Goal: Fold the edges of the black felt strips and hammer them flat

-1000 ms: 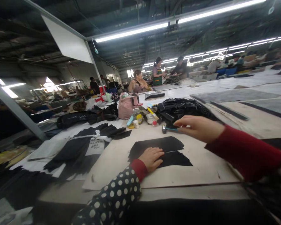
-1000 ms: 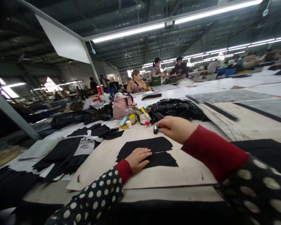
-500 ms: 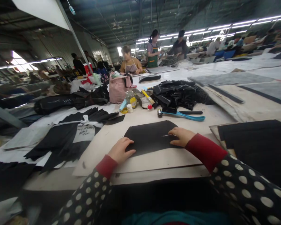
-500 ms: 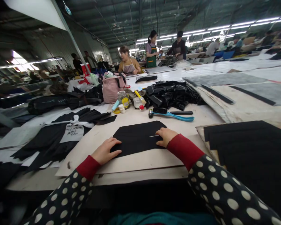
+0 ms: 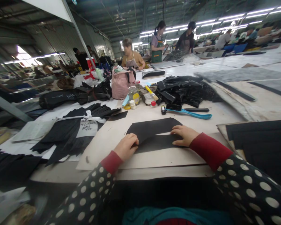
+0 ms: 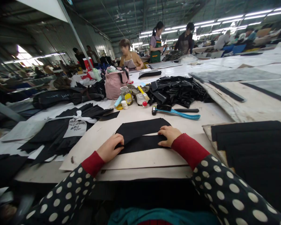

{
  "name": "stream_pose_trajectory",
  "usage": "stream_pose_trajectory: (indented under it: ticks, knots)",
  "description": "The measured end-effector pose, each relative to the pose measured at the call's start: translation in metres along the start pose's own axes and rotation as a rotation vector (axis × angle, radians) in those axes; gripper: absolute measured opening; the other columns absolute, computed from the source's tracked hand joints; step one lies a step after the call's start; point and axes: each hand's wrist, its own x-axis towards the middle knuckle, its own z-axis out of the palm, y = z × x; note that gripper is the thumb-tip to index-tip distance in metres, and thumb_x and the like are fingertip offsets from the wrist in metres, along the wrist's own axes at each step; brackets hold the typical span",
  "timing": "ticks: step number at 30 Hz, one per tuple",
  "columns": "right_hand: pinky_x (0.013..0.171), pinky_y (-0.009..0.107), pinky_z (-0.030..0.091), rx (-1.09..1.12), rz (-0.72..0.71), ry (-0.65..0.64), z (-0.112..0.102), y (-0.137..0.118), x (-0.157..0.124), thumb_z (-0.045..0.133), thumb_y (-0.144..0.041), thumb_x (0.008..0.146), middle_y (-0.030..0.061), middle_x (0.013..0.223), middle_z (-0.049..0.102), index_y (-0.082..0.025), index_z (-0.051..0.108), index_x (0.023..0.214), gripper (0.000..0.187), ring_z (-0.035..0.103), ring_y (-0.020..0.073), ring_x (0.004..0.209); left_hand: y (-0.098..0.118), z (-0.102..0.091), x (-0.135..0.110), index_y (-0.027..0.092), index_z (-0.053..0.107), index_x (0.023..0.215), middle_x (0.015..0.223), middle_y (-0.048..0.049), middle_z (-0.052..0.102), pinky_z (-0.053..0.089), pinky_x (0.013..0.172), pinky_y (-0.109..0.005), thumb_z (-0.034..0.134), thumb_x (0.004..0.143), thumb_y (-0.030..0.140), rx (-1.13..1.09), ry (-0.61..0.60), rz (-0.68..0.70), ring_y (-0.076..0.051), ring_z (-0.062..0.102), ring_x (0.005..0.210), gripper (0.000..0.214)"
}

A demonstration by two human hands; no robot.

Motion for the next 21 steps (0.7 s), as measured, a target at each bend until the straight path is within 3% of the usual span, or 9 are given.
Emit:
stream_pose_trajectory:
  ticks: [3, 6, 10, 13, 15, 17, 19, 21]
  knots:
    - [0.087, 0.037, 0.039, 0.032, 0.053, 0.122, 0.002, -0.004, -0.009, 0.060, -0.038, 0.063, 0.0114, 0.116, 0.049, -0.017, 0.059, 0.094, 0.038, 0.047, 0.0247, 0.103, 0.008, 0.004, -0.019, 0.017, 0.050, 0.073, 0.079, -0.0030, 0.054, 0.042, 0.071, -0.028, 0.039, 0.073, 0.007, -0.037, 0.106, 0.102, -0.015, 0.049, 0.078, 0.015]
    - [0.091, 0.039, 0.037, 0.116, 0.041, 0.195, 0.007, -0.009, -0.023, 0.059, -0.039, 0.064, 0.0130, 0.120, 0.045, -0.015, 0.051, 0.109, 0.052, 0.044, 0.0254, 0.108, 0.013, 0.006, -0.039, 0.018, 0.053, 0.076, 0.084, -0.0043, 0.057, 0.043, 0.072, -0.029, 0.037, 0.075, 0.008, -0.036, 0.185, 0.199, -0.014, 0.051, 0.080, 0.020]
    - [0.097, 0.039, 0.032, 0.248, -0.029, 0.264, 0.011, -0.016, -0.039, 0.055, -0.038, 0.067, 0.0138, 0.129, 0.036, -0.016, 0.032, 0.127, 0.068, 0.035, 0.0243, 0.118, 0.017, 0.006, -0.055, 0.019, 0.056, 0.081, 0.087, -0.0049, 0.058, 0.046, 0.073, -0.028, 0.035, 0.077, 0.009, -0.089, 0.163, 0.196, -0.014, 0.053, 0.083, 0.024]
    - [0.099, 0.039, 0.029, 0.239, -0.103, 0.287, 0.005, -0.024, -0.042, 0.053, -0.025, 0.065, 0.0124, 0.136, 0.024, -0.017, 0.027, 0.131, 0.071, 0.026, 0.0238, 0.124, 0.019, 0.005, -0.055, 0.019, 0.056, 0.082, 0.088, -0.0053, 0.058, 0.046, 0.075, -0.029, 0.035, 0.077, 0.009, -0.146, 0.133, 0.163, -0.014, 0.053, 0.085, 0.024]
    - [0.099, 0.041, 0.028, 0.178, -0.177, 0.230, -0.001, -0.029, -0.042, 0.051, -0.015, 0.059, 0.0087, 0.136, 0.026, -0.021, 0.043, 0.121, 0.062, 0.024, 0.0255, 0.124, 0.020, 0.004, -0.052, 0.018, 0.056, 0.082, 0.087, -0.0052, 0.058, 0.046, 0.076, -0.029, 0.036, 0.076, 0.009, -0.163, 0.117, 0.146, -0.014, 0.054, 0.085, 0.024]
    - [0.095, 0.040, 0.032, 0.138, -0.222, 0.120, -0.007, -0.034, -0.043, 0.048, -0.009, 0.055, 0.0069, 0.125, 0.043, -0.022, 0.059, 0.095, 0.044, 0.036, 0.0260, 0.117, 0.020, 0.002, -0.050, 0.018, 0.057, 0.082, 0.085, -0.0047, 0.059, 0.046, 0.076, -0.029, 0.037, 0.075, 0.009, -0.179, 0.113, 0.125, -0.014, 0.054, 0.085, 0.022]
    - [0.086, 0.037, 0.040, 0.144, -0.169, 0.039, -0.010, -0.034, -0.049, 0.046, -0.007, 0.057, 0.0061, 0.103, 0.058, -0.021, 0.061, 0.078, 0.030, 0.051, 0.0228, 0.099, 0.019, 0.000, -0.051, 0.018, 0.056, 0.082, 0.084, -0.0041, 0.059, 0.046, 0.076, -0.029, 0.039, 0.075, 0.010, -0.204, 0.109, 0.104, -0.014, 0.054, 0.084, 0.020]
    - [0.075, 0.034, 0.045, 0.185, -0.080, -0.021, -0.010, -0.031, -0.061, 0.045, -0.010, 0.062, 0.0042, 0.086, 0.062, -0.021, 0.060, 0.075, 0.023, 0.057, 0.0197, 0.083, 0.017, -0.004, -0.056, 0.018, 0.056, 0.083, 0.083, -0.0034, 0.059, 0.047, 0.075, -0.027, 0.041, 0.077, 0.011, -0.233, 0.095, 0.085, -0.013, 0.055, 0.082, 0.018]
